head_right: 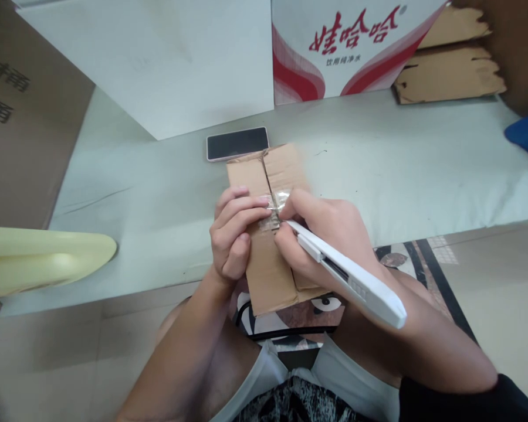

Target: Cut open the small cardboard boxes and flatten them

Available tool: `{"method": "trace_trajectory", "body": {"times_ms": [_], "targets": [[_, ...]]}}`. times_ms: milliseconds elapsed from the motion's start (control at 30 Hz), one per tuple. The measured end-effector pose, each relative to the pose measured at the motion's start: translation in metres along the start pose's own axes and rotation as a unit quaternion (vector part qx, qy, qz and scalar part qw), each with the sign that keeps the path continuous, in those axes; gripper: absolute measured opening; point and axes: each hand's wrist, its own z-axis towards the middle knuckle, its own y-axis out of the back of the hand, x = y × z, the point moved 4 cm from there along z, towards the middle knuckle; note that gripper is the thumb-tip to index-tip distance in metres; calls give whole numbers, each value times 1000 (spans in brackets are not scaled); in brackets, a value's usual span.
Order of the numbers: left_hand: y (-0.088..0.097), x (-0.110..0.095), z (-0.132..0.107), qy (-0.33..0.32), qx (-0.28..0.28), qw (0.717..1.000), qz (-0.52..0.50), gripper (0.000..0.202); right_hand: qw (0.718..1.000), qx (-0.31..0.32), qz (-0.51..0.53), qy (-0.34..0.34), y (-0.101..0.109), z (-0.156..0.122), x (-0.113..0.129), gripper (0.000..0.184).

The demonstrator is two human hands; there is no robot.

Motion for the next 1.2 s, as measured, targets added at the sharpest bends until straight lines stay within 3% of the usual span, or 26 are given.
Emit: {"method": "trace_trajectory", "body": {"times_ms": [367, 633, 700, 867, 1000, 1200], "targets": [[1, 0, 0, 6, 1, 1000, 9, 40, 997, 47, 47, 38, 11, -5, 8, 12], [-2, -1, 0, -11, -8, 1000, 16, 37, 994, -15, 24, 108, 24, -17, 2, 14], [-2, -1, 0, -11, -8, 1000, 12, 37, 995, -25, 13, 94, 34, -20, 6, 14], [1, -1, 1, -5, 12, 1000, 14, 38, 998, -42, 29, -22, 48, -24, 8, 16], [5, -4, 7, 4, 51, 998, 29, 45, 989, -88, 99, -64, 45, -25, 2, 16], [5, -3, 14, 23, 94, 994, 57, 47, 982, -56, 167, -72, 35, -25, -6, 12]]}}
